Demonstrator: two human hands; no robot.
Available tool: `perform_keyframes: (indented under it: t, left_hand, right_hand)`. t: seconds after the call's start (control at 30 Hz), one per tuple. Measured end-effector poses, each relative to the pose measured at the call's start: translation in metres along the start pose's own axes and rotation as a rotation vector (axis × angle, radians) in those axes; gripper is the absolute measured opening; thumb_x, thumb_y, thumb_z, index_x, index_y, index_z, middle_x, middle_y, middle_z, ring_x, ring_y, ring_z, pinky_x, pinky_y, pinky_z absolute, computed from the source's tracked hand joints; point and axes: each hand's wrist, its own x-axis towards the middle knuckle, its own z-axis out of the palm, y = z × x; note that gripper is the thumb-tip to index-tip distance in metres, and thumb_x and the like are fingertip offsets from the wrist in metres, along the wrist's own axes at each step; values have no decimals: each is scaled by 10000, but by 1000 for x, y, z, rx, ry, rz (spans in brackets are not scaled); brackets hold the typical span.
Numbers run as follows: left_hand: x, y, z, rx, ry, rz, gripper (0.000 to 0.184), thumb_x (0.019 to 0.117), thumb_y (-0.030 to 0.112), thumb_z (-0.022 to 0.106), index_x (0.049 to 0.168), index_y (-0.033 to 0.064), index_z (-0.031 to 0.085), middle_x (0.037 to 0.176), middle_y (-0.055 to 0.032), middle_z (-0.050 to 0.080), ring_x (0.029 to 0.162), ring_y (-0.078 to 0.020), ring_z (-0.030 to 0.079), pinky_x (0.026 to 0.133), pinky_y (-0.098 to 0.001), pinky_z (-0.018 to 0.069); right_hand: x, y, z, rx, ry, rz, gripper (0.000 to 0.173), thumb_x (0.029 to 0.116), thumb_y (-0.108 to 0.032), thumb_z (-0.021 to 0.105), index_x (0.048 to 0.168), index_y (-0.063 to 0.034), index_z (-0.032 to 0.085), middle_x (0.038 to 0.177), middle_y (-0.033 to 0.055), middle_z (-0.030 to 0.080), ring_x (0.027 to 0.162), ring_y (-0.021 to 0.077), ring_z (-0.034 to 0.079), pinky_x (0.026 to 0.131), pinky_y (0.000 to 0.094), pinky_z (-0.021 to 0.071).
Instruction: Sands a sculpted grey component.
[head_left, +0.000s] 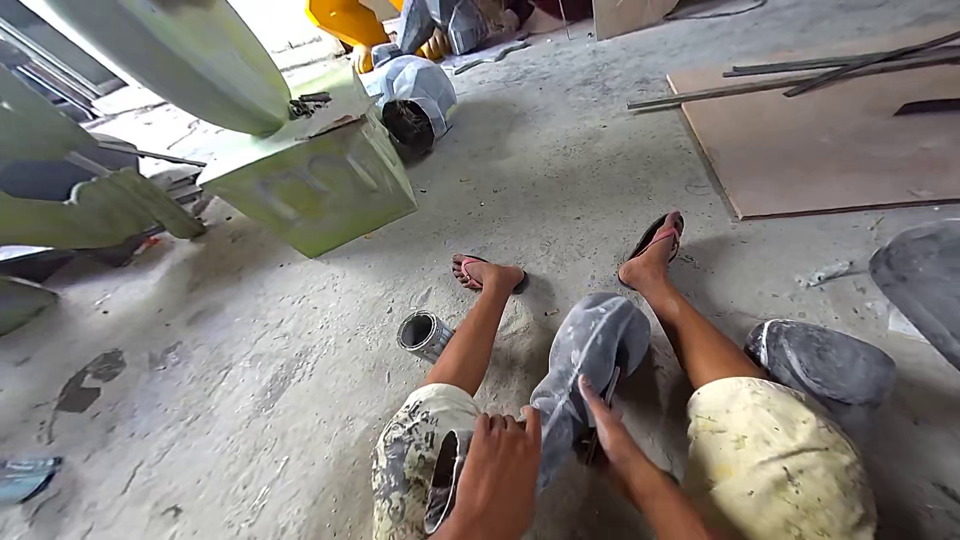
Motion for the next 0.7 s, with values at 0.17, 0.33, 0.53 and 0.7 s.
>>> perform_keyframes:
  t: [0.17, 0.33, 0.53, 0.7]
  left_hand:
    - [-21, -13, -19, 84, -172, 15, 1110, 564, 266, 915, 1510, 43, 377, 1177, -214, 659, 1092, -392, 639, 974, -572, 456]
    - [-66, -91, -19, -355, 102, 157, 1022, 669, 767, 779, 1473, 185, 536, 1346, -70, 648, 1273, -268, 586, 1117, -527, 436]
    - [-94, -145, 42, -1346, 559, 189, 1375, 584, 473, 969, 1587, 3, 155, 1631, -212, 288, 1446, -383, 415, 1055, -585, 510]
    - [-69, -97, 93, -1581, 669, 162, 1518, 520, 352, 1020, 1609, 30, 13, 1633, -210, 272, 1412, -335, 467, 1068, -516, 535]
  right_hand:
    - [4, 56, 29, 203, -2, -6, 991, 876, -619, 717, 1597, -202, 179, 1030, 176, 613, 558, 183, 558, 475, 341, 494]
    - [2, 71, 35, 387, -146, -24, 747, 948, -559, 661, 1519, -221, 316, 823, 109, 608, 490, 158, 525, 439, 319, 482]
    - [-3, 23, 42, 641, -348, -23, 520, 1025, -621, 434, 985, -127, 592, 636, 22, 511, 465, 112, 476, 440, 261, 450]
    - [12, 28, 36, 391, -57, -59, 794, 947, -566, 658, 1547, -225, 264, 846, 130, 604, 480, 175, 529, 419, 325, 476]
